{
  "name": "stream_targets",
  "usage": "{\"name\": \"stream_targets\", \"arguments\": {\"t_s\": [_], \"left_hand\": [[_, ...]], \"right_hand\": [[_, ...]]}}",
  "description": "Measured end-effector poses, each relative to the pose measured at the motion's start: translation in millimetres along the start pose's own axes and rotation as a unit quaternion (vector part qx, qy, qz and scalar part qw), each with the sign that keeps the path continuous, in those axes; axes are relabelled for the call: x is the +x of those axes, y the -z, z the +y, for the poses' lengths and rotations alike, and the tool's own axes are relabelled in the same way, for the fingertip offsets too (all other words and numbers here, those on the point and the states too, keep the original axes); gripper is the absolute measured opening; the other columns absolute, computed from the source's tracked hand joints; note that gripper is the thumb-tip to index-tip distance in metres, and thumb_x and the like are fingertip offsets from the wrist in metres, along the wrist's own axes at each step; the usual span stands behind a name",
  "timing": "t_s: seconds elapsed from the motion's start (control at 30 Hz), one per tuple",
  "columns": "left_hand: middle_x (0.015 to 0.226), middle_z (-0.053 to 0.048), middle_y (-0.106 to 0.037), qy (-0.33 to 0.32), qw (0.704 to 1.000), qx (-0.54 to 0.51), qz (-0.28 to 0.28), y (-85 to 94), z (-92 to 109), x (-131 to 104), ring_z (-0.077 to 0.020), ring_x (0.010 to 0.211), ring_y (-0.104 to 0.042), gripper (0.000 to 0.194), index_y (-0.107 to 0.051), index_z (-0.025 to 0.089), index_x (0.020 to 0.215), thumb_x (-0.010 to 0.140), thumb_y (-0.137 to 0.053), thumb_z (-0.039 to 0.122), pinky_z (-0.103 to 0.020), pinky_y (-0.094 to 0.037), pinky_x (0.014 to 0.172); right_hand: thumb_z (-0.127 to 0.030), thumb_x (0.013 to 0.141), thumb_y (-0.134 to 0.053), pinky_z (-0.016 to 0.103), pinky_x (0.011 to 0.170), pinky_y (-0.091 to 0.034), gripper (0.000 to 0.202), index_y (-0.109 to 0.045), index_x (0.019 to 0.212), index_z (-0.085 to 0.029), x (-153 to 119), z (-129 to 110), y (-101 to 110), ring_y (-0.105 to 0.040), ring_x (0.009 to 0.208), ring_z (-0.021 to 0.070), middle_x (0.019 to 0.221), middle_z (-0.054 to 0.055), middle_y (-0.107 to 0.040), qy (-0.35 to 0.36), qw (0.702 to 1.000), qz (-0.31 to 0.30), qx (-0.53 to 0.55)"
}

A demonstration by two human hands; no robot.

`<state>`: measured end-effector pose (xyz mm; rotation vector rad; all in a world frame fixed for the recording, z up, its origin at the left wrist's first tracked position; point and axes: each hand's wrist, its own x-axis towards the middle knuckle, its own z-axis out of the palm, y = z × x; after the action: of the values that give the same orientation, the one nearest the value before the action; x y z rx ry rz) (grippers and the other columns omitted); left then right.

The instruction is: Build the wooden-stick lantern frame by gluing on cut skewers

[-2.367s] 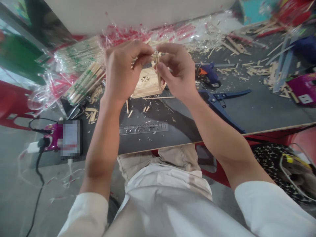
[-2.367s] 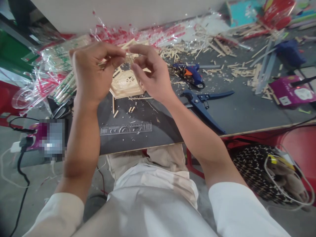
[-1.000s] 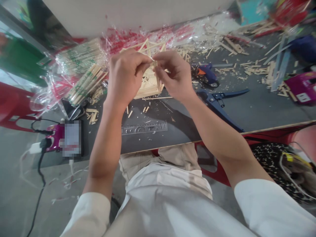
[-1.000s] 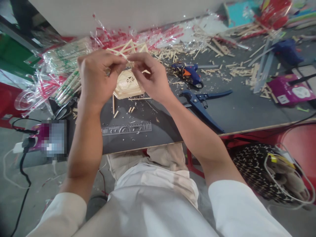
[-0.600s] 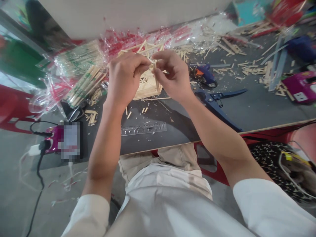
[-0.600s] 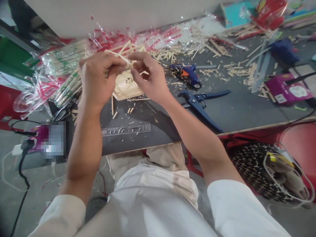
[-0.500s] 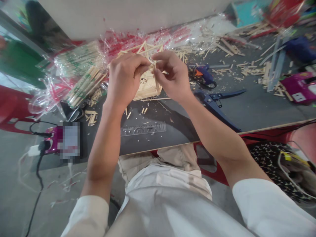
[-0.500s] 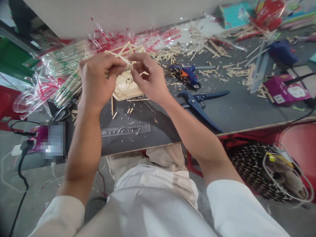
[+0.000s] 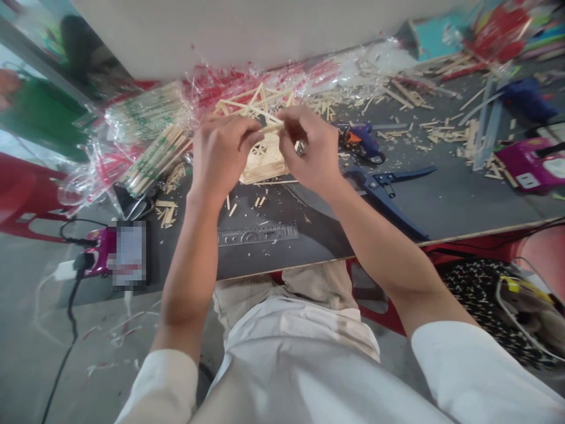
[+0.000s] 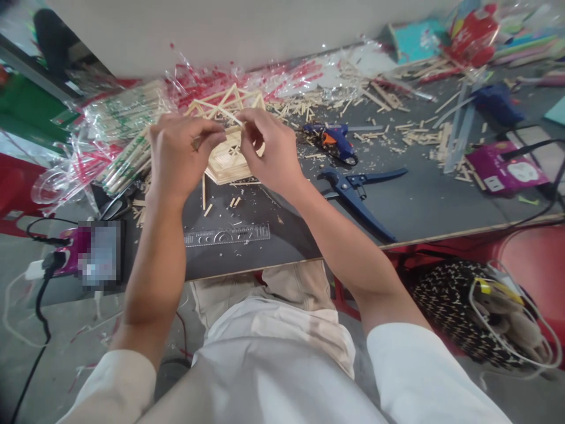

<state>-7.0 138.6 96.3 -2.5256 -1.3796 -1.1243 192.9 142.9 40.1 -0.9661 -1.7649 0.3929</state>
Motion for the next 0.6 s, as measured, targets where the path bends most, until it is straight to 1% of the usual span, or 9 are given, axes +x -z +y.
{"name": "stream_targets", "arguments": {"t_s": [0.07,0.13,0.2,0.27,0.33,0.47,0.53,0.6], "left_hand": [[0.089,0.000,-0.081,0.011,1.000,-0.002,-0.002,-1.0,-0.2,-0.1,-0.0258,0.081,-0.071,0.034,-0.076,0.035,0.090,0.101,-0.058,0.061,-0.053,-0.047,0.100],[0.086,0.000,-0.080,0.014,1.000,-0.008,0.006,-2.4,-1.8,0.3,-0.0258,0.078,-0.070,0.037,-0.075,0.035,0.087,0.100,-0.057,0.065,-0.054,-0.047,0.099],[0.084,0.000,-0.080,0.014,1.000,-0.018,0.006,-3.6,-3.5,0.2,-0.0259,0.076,-0.070,0.041,-0.075,0.036,0.085,0.099,-0.055,0.069,-0.055,-0.046,0.098],[0.085,0.000,-0.079,0.020,1.000,-0.024,0.000,-5.0,-4.5,-0.9,-0.0263,0.078,-0.069,0.044,-0.075,0.036,0.087,0.098,-0.053,0.072,-0.055,-0.045,0.099],[0.086,0.001,-0.078,0.025,0.999,-0.026,-0.006,-7.3,-5.4,-2.9,-0.0262,0.081,-0.068,0.047,-0.074,0.035,0.089,0.097,-0.051,0.075,-0.055,-0.043,0.101],[0.089,0.001,-0.077,0.032,0.999,-0.012,0.002,-15.3,-11.5,-7.9,-0.0240,0.084,-0.064,0.049,-0.072,0.033,0.092,0.097,-0.051,0.077,-0.052,-0.040,0.106],[0.089,0.000,-0.077,0.030,0.999,-0.020,0.009,-19.7,-17.6,-9.6,-0.0230,0.085,-0.064,0.051,-0.071,0.030,0.093,0.098,-0.050,0.076,-0.051,-0.039,0.107],[0.089,0.000,-0.076,0.022,0.999,-0.039,0.004,-22.6,-24.0,-10.7,-0.0237,0.092,-0.065,0.050,-0.069,0.029,0.095,0.099,-0.049,0.074,-0.051,-0.038,0.106]], "right_hand": [[-0.064,0.107,-0.042,0.049,0.098,-0.062,0.042,-0.061,0.129,-0.033,-0.6,-4.2,1.4,-0.071,0.105,0.0275,0.110,0.011,-0.072,0.000,1.000,-0.014,-0.013],[-0.065,0.106,-0.042,0.050,0.099,-0.062,0.044,-0.060,0.130,-0.033,-1.6,-8.2,1.8,-0.071,0.108,0.0283,0.111,0.012,-0.072,-0.003,0.999,-0.024,-0.024],[-0.068,0.105,-0.042,0.047,0.098,-0.062,0.045,-0.061,0.128,-0.033,-3.0,-11.4,0.9,-0.071,0.106,0.0277,0.109,0.011,-0.072,-0.006,0.999,-0.020,-0.038],[-0.071,0.104,-0.043,0.044,0.093,-0.063,0.046,-0.061,0.122,-0.033,-4.4,-12.9,-0.7,-0.072,0.100,0.0262,0.103,0.010,-0.072,-0.009,0.998,0.001,-0.054],[-0.073,0.103,-0.043,0.042,0.089,-0.063,0.047,-0.060,0.120,-0.033,-5.5,-12.6,-2.6,-0.072,0.095,0.0253,0.097,0.008,-0.071,-0.015,0.998,0.016,-0.060],[-0.073,0.103,-0.042,0.042,0.088,-0.062,0.051,-0.053,0.131,-0.032,-6.3,-9.1,-5.6,-0.074,0.093,0.0247,0.094,0.006,-0.071,-0.027,0.999,0.025,-0.027],[-0.072,0.104,-0.042,0.042,0.088,-0.062,0.051,-0.051,0.134,-0.032,-6.6,-7.7,-6.3,-0.074,0.092,0.0246,0.095,0.007,-0.072,-0.026,0.999,0.028,-0.010],[-0.071,0.104,-0.042,0.043,0.089,-0.062,0.050,-0.050,0.134,-0.032,-7.0,-7.2,-6.0,-0.075,0.093,0.0249,0.097,0.007,-0.074,-0.018,0.999,0.027,-0.004]]}}
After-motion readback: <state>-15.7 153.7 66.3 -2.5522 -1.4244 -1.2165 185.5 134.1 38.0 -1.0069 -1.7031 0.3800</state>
